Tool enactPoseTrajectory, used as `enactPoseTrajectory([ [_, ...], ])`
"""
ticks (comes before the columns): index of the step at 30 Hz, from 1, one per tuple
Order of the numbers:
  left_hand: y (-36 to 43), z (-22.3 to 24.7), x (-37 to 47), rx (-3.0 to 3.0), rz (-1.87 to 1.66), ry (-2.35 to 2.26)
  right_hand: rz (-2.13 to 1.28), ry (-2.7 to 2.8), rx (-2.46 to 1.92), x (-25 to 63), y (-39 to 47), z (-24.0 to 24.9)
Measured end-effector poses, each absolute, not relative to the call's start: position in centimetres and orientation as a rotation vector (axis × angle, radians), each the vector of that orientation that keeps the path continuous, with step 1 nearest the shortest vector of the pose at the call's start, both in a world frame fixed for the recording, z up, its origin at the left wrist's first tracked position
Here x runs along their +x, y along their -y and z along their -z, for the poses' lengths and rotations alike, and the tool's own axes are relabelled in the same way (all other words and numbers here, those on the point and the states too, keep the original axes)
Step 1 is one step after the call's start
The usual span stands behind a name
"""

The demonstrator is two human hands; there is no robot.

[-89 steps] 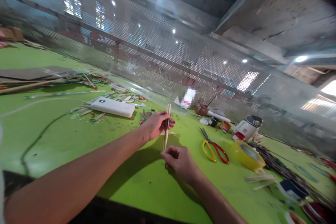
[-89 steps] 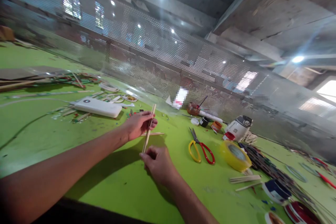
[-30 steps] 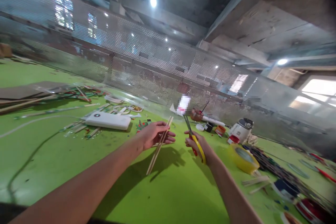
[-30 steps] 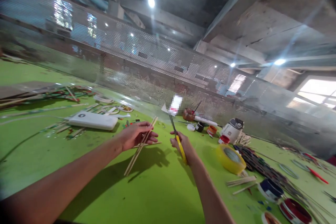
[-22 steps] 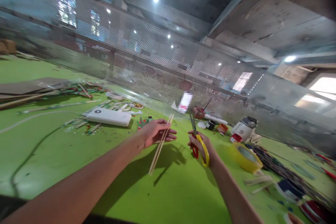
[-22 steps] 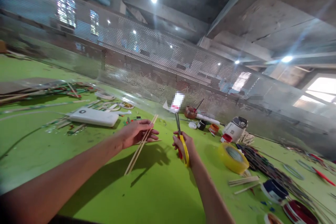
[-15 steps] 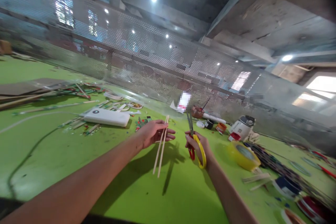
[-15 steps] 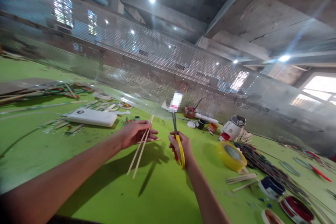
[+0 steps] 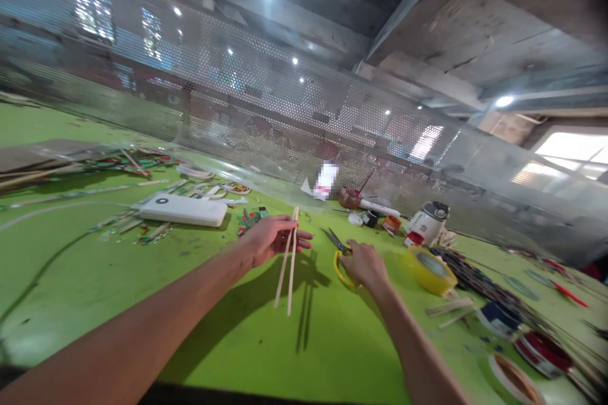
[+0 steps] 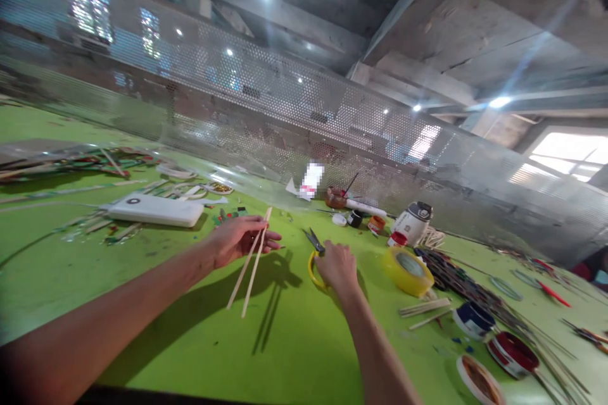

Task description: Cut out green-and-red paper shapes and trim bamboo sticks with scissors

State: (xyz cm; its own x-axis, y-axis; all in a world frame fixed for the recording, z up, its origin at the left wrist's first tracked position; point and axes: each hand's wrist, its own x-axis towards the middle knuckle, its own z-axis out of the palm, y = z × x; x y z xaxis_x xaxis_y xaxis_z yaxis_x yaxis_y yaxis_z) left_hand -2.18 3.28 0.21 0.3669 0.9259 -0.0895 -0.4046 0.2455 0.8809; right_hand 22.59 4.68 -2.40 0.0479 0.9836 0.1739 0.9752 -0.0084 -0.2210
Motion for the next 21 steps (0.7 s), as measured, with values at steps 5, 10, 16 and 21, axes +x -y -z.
enactPoseTrajectory([
  [5, -3.7, 0.2, -2.1, 0.884, -1.055, -0.721, -0.538, 1.954, -1.546, 19.5, -2.6, 0.9],
  [10, -3.9, 0.5, -1.6, 0.880, -1.107, -0.753, -1.296, 1.983, -1.189, 15.8, 0.2, 1.1],
  [16, -3.6, 0.2, -1.3, 0.867, -1.109, -0.726, -1.430, 1.784, -1.190, 15.1, 0.8, 1.6],
  [21, -3.5, -0.1, -1.4, 0.878, -1.092, -0.844, -1.341, 1.720, -1.341, 17.9, 1.0, 2.1],
])
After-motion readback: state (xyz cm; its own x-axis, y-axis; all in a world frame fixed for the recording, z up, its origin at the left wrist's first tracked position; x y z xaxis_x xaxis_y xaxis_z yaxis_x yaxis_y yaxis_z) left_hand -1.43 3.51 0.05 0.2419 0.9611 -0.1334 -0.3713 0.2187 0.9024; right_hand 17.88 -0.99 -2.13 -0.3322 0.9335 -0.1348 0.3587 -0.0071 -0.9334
